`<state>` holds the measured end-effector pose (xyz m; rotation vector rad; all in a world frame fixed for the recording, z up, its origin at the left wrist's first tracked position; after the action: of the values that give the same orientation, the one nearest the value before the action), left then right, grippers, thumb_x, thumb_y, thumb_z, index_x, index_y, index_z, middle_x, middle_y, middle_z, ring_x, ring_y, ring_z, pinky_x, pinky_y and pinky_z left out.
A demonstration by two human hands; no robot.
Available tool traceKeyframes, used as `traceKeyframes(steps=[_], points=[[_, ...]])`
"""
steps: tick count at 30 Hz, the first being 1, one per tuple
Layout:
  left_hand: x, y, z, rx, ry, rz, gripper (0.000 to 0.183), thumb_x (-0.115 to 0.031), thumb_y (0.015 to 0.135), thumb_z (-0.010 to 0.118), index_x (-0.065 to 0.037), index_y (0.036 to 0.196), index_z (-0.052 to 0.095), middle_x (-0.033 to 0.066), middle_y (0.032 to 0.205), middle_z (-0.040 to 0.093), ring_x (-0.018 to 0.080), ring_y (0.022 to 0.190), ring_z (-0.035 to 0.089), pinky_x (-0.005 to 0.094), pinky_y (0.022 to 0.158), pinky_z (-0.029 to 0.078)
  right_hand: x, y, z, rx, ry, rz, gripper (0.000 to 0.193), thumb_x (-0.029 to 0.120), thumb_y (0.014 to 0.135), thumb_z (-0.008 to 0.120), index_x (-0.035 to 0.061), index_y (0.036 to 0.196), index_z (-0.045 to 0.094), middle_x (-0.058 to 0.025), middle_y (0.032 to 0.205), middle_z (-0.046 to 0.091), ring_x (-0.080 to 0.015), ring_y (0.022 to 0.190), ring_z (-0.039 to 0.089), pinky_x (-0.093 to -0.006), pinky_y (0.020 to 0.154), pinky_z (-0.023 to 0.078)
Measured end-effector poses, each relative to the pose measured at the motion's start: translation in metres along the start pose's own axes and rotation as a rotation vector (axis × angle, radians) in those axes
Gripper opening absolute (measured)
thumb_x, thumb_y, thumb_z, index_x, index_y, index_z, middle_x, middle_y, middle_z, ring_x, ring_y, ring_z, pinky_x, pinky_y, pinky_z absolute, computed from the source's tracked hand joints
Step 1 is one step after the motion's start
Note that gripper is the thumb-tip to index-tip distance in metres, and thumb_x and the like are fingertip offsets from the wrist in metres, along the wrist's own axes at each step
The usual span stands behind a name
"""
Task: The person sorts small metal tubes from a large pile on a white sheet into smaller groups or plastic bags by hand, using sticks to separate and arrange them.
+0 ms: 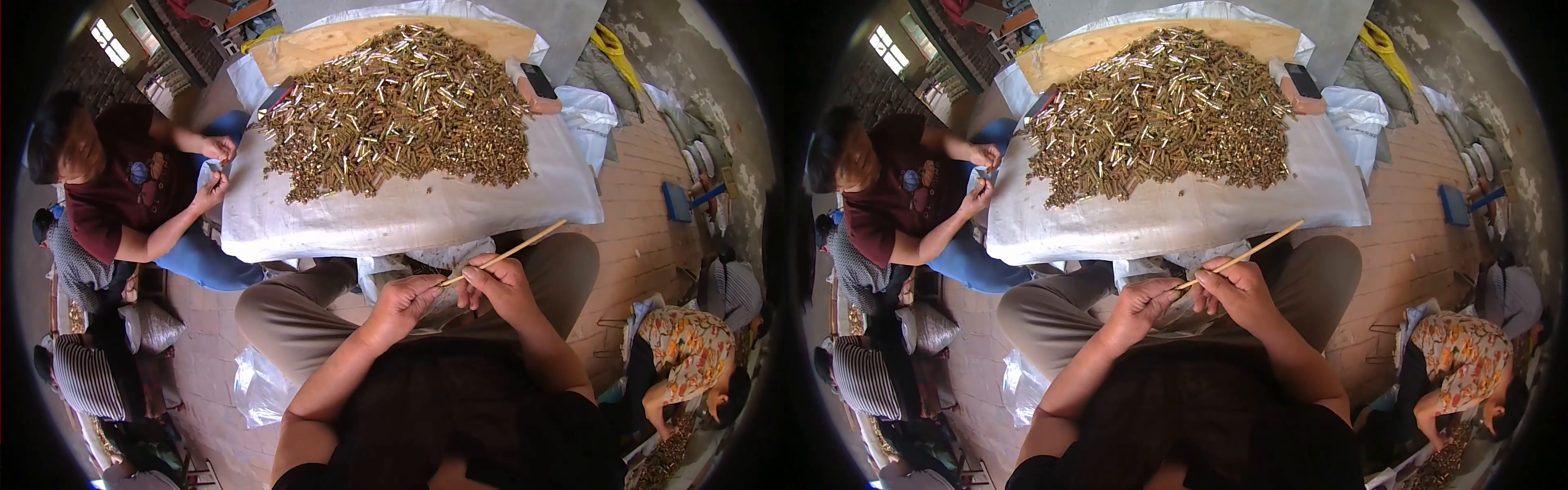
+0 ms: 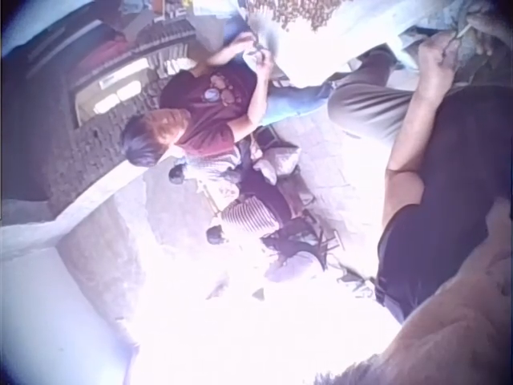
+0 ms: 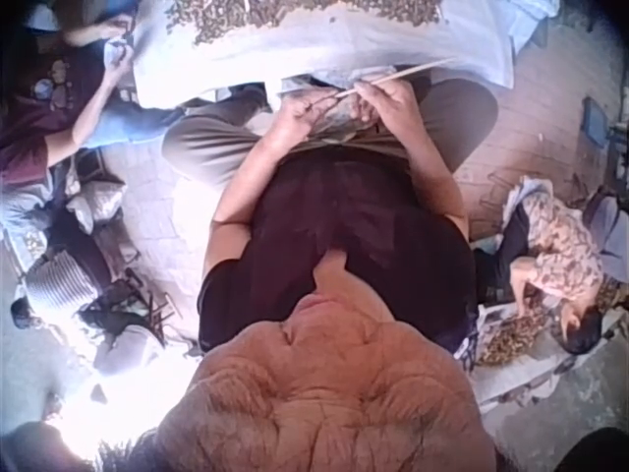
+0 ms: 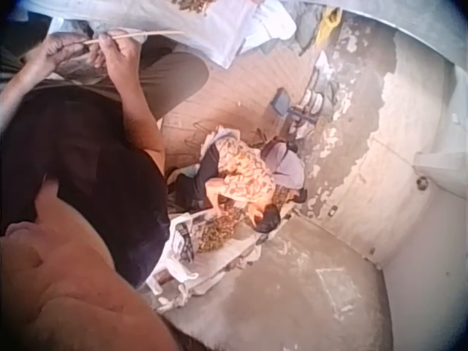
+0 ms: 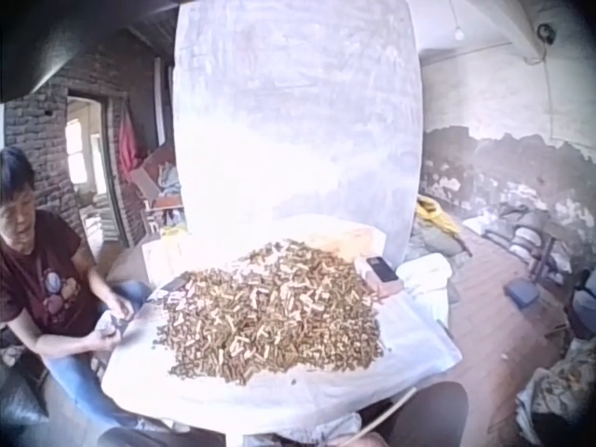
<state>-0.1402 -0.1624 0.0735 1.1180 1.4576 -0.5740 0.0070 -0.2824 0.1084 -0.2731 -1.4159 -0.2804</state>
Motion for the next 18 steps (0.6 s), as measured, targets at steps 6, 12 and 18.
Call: traceKeyframes(steps=[6,12,18], points=[[0.0006,-0.0016,0.0031,-0.008,0.014,-0.022,0.017,-0.007,0.086,0.059,0.002,0.100,0.061,0.0174,0.093,0.064,0.0297,0.084,0.063,0.0315,0.074,0.049,0.0033,-0.0013,0.0024,-0.014,-0.057,-0.028,0.018,0.012,0.092,0.049,-0.0042,0.091,0.057,-0.0057,0.068,0.061,-0.0092,0.056,0.057,-0.0204,0.047,0.045],[0.0030,-0.0012,0.0037,0.000,0.112,0.047,0.018,-0.006,0.084,0.059,0.002,0.100,0.061,0.0181,0.094,0.064,0.0322,0.083,0.063,0.0320,0.072,0.051,0.0032,-0.0015,0.0005,0.001,-0.154,-0.080,0.017,0.012,0.092,0.050,-0.0036,0.090,0.057,-0.0055,0.069,0.061,-0.0091,0.054,0.057,-0.0206,0.047,0.045],[0.0005,0.0015,0.0022,0.023,0.163,0.082,0.018,-0.007,0.086,0.057,0.001,0.101,0.061,0.0193,0.093,0.063,0.0337,0.082,0.063,0.0327,0.069,0.050,0.0050,0.0049,-0.0044,0.059,-0.094,0.018,0.018,0.013,0.092,0.049,-0.0029,0.090,0.057,-0.0050,0.069,0.060,-0.0097,0.057,0.058,-0.0206,0.047,0.045]])
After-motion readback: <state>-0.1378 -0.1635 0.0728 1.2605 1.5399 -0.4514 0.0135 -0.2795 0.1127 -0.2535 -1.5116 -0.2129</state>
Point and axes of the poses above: each hand's wrist, its own y-axis towards the middle knuckle, its own z-axis out of the palm, x = y × z, the point moved 1 cm from there along y, towards the middle knuckle
